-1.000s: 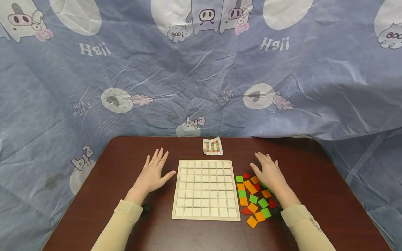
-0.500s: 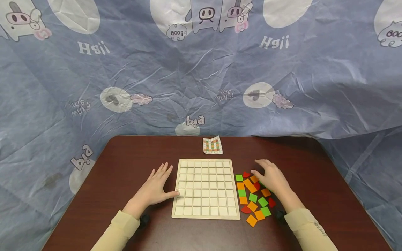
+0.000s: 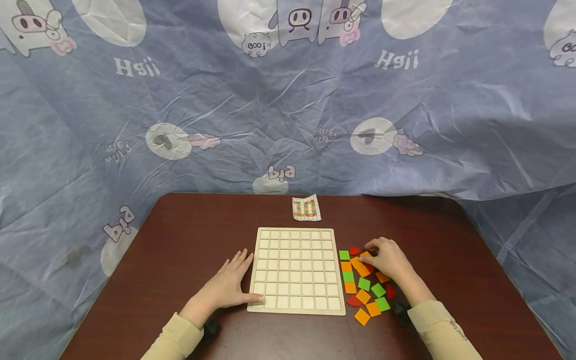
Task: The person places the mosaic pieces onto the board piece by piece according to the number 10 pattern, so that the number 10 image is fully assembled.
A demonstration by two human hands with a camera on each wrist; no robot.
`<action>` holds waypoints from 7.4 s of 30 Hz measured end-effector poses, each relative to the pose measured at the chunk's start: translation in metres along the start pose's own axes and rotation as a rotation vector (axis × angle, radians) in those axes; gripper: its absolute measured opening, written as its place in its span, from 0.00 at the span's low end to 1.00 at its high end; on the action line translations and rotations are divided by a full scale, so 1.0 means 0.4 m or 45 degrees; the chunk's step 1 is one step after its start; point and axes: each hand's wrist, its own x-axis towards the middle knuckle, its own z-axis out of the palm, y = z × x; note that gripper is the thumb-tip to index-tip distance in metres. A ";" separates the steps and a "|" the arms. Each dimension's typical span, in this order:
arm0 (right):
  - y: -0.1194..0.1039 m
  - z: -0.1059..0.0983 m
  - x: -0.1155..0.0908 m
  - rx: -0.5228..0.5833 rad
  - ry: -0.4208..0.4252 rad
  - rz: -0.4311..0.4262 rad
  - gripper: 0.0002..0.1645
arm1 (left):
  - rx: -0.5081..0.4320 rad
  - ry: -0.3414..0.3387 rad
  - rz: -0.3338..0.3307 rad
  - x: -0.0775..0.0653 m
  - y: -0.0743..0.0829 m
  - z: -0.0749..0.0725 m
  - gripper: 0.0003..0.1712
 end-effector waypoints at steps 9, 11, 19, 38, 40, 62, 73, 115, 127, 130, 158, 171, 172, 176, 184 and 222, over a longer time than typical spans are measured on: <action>0.003 0.012 0.013 0.026 -0.016 0.077 0.21 | -0.052 0.017 -0.010 -0.012 0.000 0.020 0.70; 0.001 0.014 0.017 0.040 -0.028 0.107 0.21 | -0.065 -0.006 -0.015 -0.015 -0.001 0.023 0.71; -0.008 0.010 0.023 0.095 -0.060 0.204 0.19 | -0.106 -0.037 -0.022 -0.024 0.001 0.037 0.74; 0.009 -0.002 0.032 0.381 -0.100 0.243 0.17 | -0.137 0.007 -0.033 -0.030 0.002 0.057 0.70; 0.003 -0.001 0.038 0.461 -0.096 0.226 0.17 | -0.130 0.013 -0.037 -0.030 0.000 0.058 0.70; -0.353 0.159 0.157 0.911 -0.223 0.019 0.13 | -0.125 0.045 -0.038 -0.031 0.017 0.071 0.70; -0.454 0.233 0.187 0.755 -0.185 -0.077 0.06 | -0.121 0.041 -0.061 -0.032 0.019 0.078 0.71; -0.380 0.142 0.174 0.681 -0.165 -0.076 0.14 | -0.117 0.068 -0.079 -0.036 0.022 0.071 0.71; -0.116 0.017 0.103 0.672 -0.065 0.060 0.23 | -0.129 0.059 -0.085 -0.043 0.019 0.079 0.71; -0.058 -0.003 0.078 0.654 -0.041 0.085 0.27 | -0.141 0.058 -0.080 -0.046 0.020 0.078 0.70; 0.121 -0.020 -0.033 0.363 -0.130 0.159 0.23 | -0.130 0.056 -0.067 -0.039 0.030 0.068 0.70; 0.099 -0.024 -0.020 0.353 -0.157 0.202 0.22 | -0.146 0.056 -0.069 -0.041 0.024 0.072 0.70; 0.099 -0.025 -0.019 0.350 -0.159 0.200 0.22 | -0.148 0.058 -0.068 -0.041 0.023 0.073 0.70; 0.098 -0.030 -0.019 0.366 -0.183 0.205 0.21 | -0.153 0.064 -0.056 -0.040 0.023 0.074 0.70; 0.100 -0.033 -0.021 0.369 -0.178 0.164 0.14 | -0.151 0.071 -0.057 -0.039 0.024 0.075 0.70; -0.290 0.105 0.155 0.924 -0.194 0.044 0.12 | -0.170 0.021 -0.065 -0.041 0.025 0.063 0.69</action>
